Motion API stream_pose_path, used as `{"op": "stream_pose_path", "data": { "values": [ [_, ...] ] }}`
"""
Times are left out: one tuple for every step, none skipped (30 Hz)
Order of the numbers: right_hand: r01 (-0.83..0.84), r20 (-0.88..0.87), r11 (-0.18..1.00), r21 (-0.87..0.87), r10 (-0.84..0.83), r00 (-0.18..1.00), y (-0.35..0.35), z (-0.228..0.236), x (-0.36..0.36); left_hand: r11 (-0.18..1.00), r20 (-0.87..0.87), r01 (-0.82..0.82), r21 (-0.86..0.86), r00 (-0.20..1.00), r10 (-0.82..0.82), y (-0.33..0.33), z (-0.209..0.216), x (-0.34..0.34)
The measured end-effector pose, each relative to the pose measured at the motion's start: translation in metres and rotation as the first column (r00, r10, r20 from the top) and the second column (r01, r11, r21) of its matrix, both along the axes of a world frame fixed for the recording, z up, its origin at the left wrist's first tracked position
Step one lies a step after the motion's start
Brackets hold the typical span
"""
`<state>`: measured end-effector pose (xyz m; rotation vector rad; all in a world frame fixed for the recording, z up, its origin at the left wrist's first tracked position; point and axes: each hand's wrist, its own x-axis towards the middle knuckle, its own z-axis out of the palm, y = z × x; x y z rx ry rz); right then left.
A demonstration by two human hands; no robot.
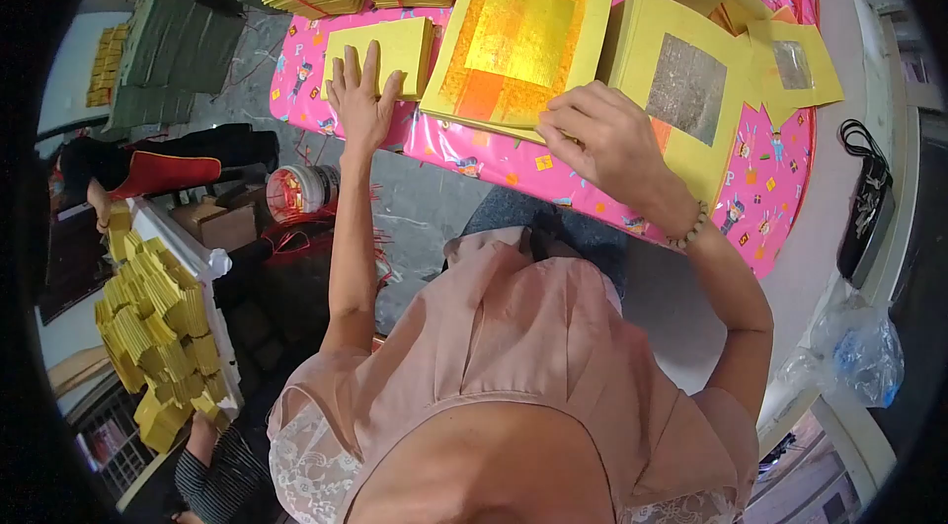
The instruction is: Counting and sorting sheets of yellow joss paper with gold and silver leaf.
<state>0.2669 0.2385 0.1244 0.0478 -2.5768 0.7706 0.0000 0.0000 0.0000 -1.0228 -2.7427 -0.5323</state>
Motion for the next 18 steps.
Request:
{"op": "stream_pose_path", "data": {
  "values": [
    [0.009, 0.02, 0.998, -0.07, -0.008, 1.0, 0.0, 0.001, 0.0, 1.0, 0.004, 0.005, 0.001, 1.0, -0.005, -0.001, 0.003, 0.0],
    [0.02, 0.041, 0.99, -0.139, -0.015, 0.999, 0.001, 0.002, 0.001, 1.0, 0.009, 0.01, 0.003, 1.0, -0.01, -0.001, 0.006, 0.001],
    [0.02, 0.032, 0.99, -0.138, -0.015, 0.999, 0.002, 0.001, -0.002, 1.0, 0.0, 0.011, 0.004, 1.0, -0.011, 0.0, 0.007, -0.003],
    [0.027, 0.043, 0.984, -0.174, -0.02, 0.999, 0.004, 0.0, -0.005, 0.999, -0.012, 0.014, 0.033, 1.0, -0.014, 0.0, 0.009, -0.007],
    [0.035, 0.055, 0.977, -0.209, -0.024, 0.998, 0.005, -0.002, -0.007, 0.998, -0.022, 0.018, 0.061, 1.0, -0.017, 0.001, 0.01, -0.011],
    [0.037, 0.056, 0.977, -0.211, -0.026, 0.998, 0.005, -0.002, -0.007, 0.998, -0.021, 0.02, 0.059, 1.0, -0.019, 0.002, 0.013, -0.01],
    [0.044, 0.073, 0.969, -0.245, -0.027, 0.997, 0.006, -0.003, -0.006, 0.998, -0.014, 0.015, 0.064, 1.0, -0.014, 0.002, 0.015, -0.008],
    [0.051, 0.092, 0.959, -0.278, -0.026, 0.995, 0.006, -0.003, -0.005, 0.998, -0.006, 0.009, 0.068, 1.0, -0.008, 0.002, 0.018, -0.007],
    [0.051, 0.092, 0.959, -0.279, -0.026, 0.995, 0.006, -0.002, -0.004, 0.998, -0.006, 0.009, 0.067, 1.0, -0.009, 0.002, 0.022, -0.005],
    [0.063, 0.127, 0.949, -0.31, -0.025, 0.992, 0.007, 0.0, -0.004, 0.999, -0.053, 0.002, 0.038, 0.999, 0.0, 0.002, 0.025, -0.003],
    [0.076, 0.162, 0.938, -0.339, -0.021, 0.987, 0.007, 0.001, -0.003, 1.0, -0.1, -0.006, 0.009, 0.995, 0.007, 0.002, 0.029, -0.002],
    [0.076, 0.161, 0.938, -0.339, -0.022, 0.987, 0.007, 0.001, -0.003, 1.0, -0.1, -0.005, 0.009, 0.995, 0.006, 0.004, 0.036, 0.0],
    [0.081, 0.171, 0.935, -0.344, -0.022, 0.985, 0.007, 0.001, -0.002, 0.993, -0.073, 0.042, 0.111, 0.997, -0.034, 0.005, 0.043, 0.001],
    [0.086, 0.182, 0.933, -0.349, -0.022, 0.983, 0.007, 0.0, -0.002, 0.974, -0.05, 0.085, 0.212, 0.996, -0.076, 0.005, 0.05, 0.003],
    [0.087, 0.18, 0.933, -0.349, -0.024, 0.983, 0.007, 0.0, -0.002, 0.973, -0.052, 0.087, 0.212, 0.996, -0.078, 0.008, 0.063, 0.007],
    [0.092, 0.182, 0.931, -0.352, -0.028, 0.983, 0.009, -0.002, -0.001, 0.929, 0.126, 0.171, 0.33, 0.967, -0.222, 0.013, 0.079, 0.016],
    [0.093, 0.183, 0.93, -0.356, -0.028, 0.983, 0.01, -0.003, -0.001, 0.863, 0.277, 0.221, 0.454, 0.886, -0.372, 0.018, 0.094, 0.026],
    [0.091, 0.183, 0.93, -0.356, -0.026, 0.983, 0.009, -0.003, -0.001, 0.821, 0.26, 0.282, 0.497, 0.854, -0.45, 0.023, 0.105, 0.036]
  ]
}}
